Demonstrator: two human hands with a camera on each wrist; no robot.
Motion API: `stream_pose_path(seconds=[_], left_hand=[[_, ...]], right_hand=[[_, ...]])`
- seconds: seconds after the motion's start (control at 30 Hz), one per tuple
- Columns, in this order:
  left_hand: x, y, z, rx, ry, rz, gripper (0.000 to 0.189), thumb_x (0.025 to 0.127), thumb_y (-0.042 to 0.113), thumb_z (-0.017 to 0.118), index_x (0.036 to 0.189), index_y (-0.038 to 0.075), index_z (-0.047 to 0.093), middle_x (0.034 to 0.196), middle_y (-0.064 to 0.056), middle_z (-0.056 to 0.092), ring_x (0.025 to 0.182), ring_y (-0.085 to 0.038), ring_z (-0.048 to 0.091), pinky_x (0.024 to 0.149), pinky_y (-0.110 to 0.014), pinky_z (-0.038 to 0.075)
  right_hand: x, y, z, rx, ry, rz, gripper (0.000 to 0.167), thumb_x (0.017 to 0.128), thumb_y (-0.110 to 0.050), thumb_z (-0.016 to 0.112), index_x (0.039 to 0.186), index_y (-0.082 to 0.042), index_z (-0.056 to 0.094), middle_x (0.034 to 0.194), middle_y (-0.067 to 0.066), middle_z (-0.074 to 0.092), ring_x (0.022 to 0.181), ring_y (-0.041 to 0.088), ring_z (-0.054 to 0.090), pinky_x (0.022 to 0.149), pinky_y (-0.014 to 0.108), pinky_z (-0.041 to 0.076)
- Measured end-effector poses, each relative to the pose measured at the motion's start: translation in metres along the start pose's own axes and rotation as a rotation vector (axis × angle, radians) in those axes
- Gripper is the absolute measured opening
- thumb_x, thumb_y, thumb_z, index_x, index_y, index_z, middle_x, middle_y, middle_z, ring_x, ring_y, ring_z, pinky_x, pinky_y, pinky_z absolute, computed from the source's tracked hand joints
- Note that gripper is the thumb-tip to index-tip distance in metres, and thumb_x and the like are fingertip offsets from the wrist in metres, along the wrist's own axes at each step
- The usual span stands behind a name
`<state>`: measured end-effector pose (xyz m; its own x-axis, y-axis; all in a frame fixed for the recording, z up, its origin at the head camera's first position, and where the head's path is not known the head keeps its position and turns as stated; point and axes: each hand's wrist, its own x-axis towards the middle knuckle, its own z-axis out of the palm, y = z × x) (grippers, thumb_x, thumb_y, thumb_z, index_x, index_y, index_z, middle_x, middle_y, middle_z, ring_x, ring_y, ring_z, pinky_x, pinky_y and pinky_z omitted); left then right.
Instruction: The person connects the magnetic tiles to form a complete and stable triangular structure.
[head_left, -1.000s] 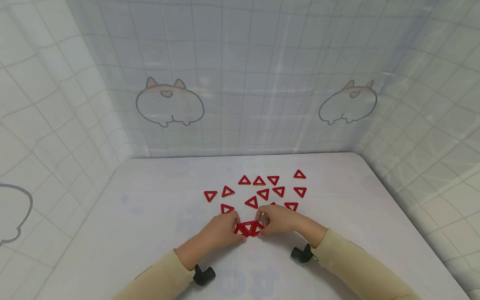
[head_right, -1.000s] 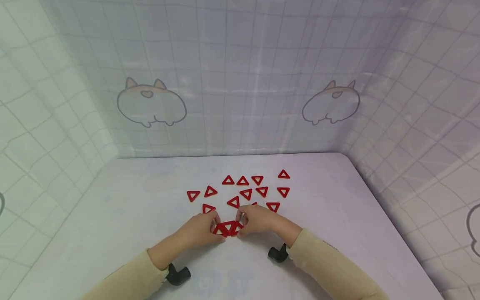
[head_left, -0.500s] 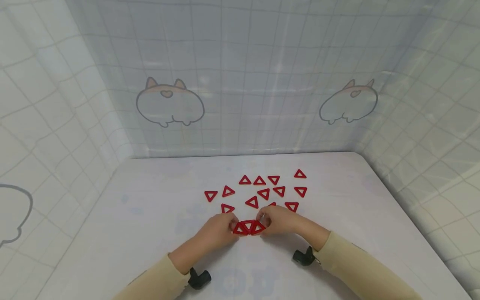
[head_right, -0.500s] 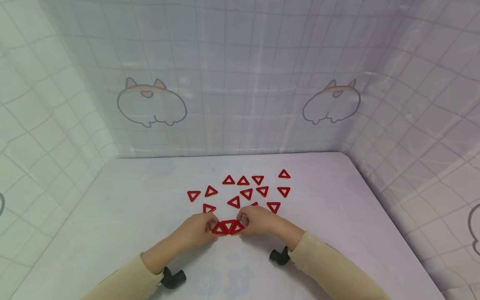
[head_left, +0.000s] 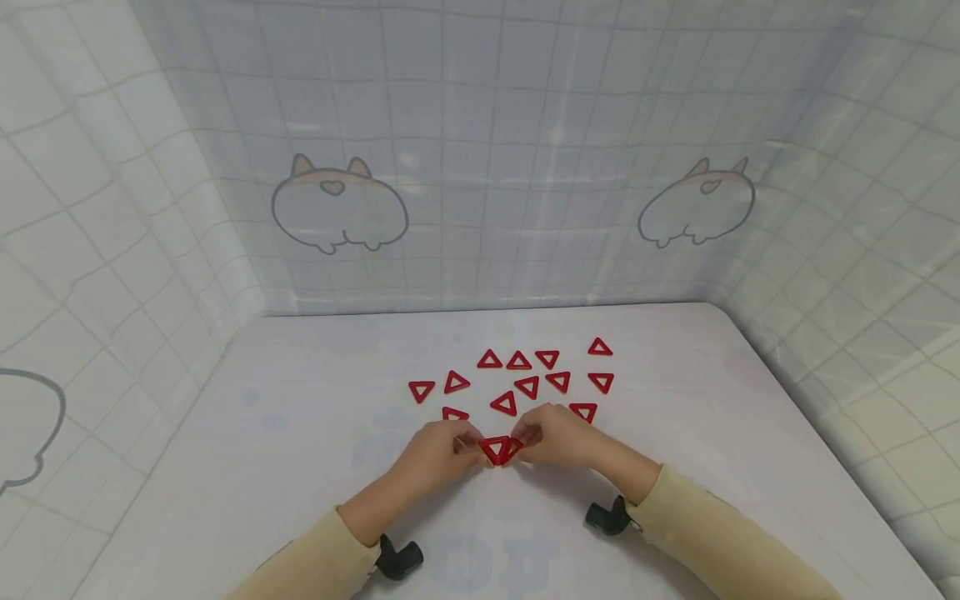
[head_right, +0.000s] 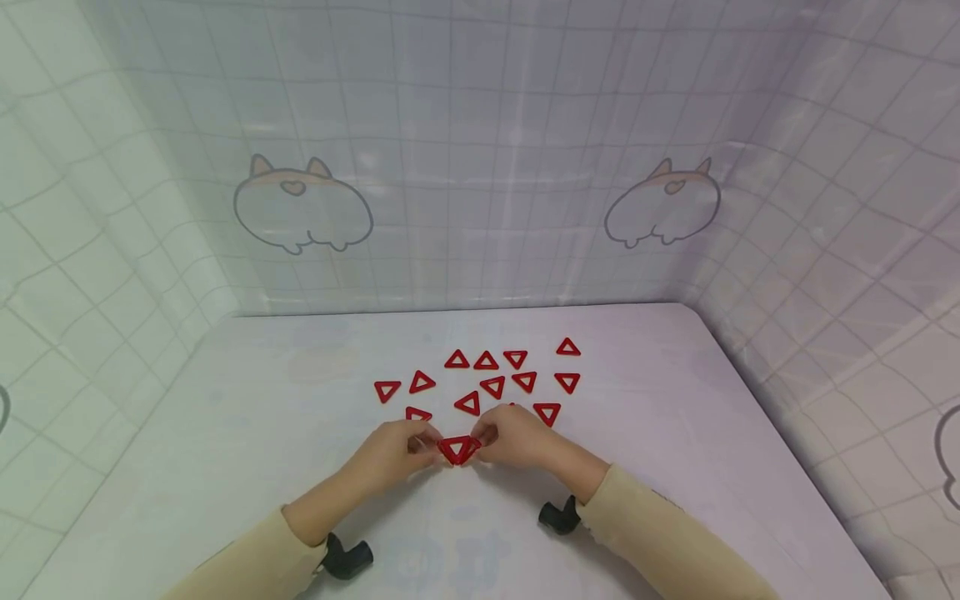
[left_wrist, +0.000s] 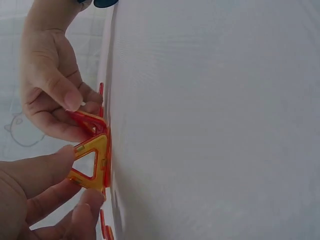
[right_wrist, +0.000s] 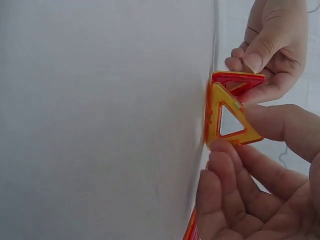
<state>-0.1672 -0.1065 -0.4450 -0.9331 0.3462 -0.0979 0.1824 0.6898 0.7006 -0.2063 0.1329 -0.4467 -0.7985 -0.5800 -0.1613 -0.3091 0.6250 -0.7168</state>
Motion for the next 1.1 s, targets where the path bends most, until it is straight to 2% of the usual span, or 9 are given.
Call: stream_pose_path(seconds=[0.13, 0.33, 0.53, 0.8, 1.0, 1.1], left_hand=[[0.000, 0.000, 0.000, -0.021, 0.003, -0.023, 0.021, 0.085, 0.024, 0.081, 0.103, 0.016, 0.074, 0.088, 0.010, 0.069, 0.081, -0.011, 0.064, 0.075, -0.031, 0.055], [0.004, -0.003, 0.003, -0.033, 0.016, -0.011, 0.020, 0.086, 0.024, 0.081, 0.102, 0.016, 0.072, 0.089, 0.010, 0.069, 0.084, -0.011, 0.065, 0.079, -0.032, 0.056], [0.008, -0.003, 0.008, -0.060, 0.010, -0.046, 0.020, 0.085, 0.027, 0.081, 0.099, 0.018, 0.070, 0.087, 0.010, 0.067, 0.084, -0.011, 0.063, 0.078, -0.032, 0.056], [0.014, -0.003, 0.012, -0.078, 0.003, -0.060, 0.020, 0.085, 0.029, 0.082, 0.094, 0.018, 0.069, 0.083, 0.009, 0.065, 0.079, -0.012, 0.061, 0.074, -0.030, 0.054], [0.016, 0.000, 0.014, -0.095, -0.010, -0.081, 0.024, 0.084, 0.029, 0.082, 0.099, 0.015, 0.070, 0.087, 0.007, 0.066, 0.081, -0.013, 0.062, 0.075, -0.031, 0.055], [0.016, 0.003, 0.016, -0.083, 0.007, -0.090, 0.029, 0.082, 0.029, 0.084, 0.101, 0.013, 0.070, 0.088, 0.005, 0.065, 0.081, -0.015, 0.059, 0.075, -0.031, 0.054]], right_hand=[[0.004, 0.002, -0.001, 0.029, 0.000, -0.015, 0.019, 0.083, -0.023, 0.083, 0.100, -0.016, 0.078, 0.081, -0.012, 0.070, 0.072, 0.009, 0.065, 0.067, 0.026, 0.056], [0.009, 0.000, -0.003, 0.032, -0.008, -0.004, 0.018, 0.083, -0.027, 0.084, 0.097, -0.017, 0.078, 0.077, -0.011, 0.069, 0.071, 0.012, 0.065, 0.067, 0.029, 0.055], [0.014, 0.001, -0.003, 0.016, -0.004, -0.005, 0.016, 0.082, -0.030, 0.085, 0.092, -0.020, 0.078, 0.074, -0.012, 0.068, 0.069, 0.012, 0.063, 0.065, 0.028, 0.054], [0.016, 0.003, -0.003, 0.041, -0.019, -0.050, 0.012, 0.082, -0.029, 0.084, 0.087, -0.021, 0.077, 0.073, -0.010, 0.068, 0.067, 0.012, 0.062, 0.063, 0.030, 0.053], [0.016, 0.003, -0.004, 0.053, -0.030, -0.050, 0.010, 0.083, -0.024, 0.083, 0.089, -0.019, 0.077, 0.075, -0.009, 0.069, 0.069, 0.013, 0.062, 0.064, 0.029, 0.054], [0.016, 0.004, -0.005, 0.059, -0.039, -0.060, 0.009, 0.084, -0.023, 0.083, 0.090, -0.019, 0.077, 0.077, -0.009, 0.069, 0.070, 0.013, 0.063, 0.065, 0.029, 0.055]])
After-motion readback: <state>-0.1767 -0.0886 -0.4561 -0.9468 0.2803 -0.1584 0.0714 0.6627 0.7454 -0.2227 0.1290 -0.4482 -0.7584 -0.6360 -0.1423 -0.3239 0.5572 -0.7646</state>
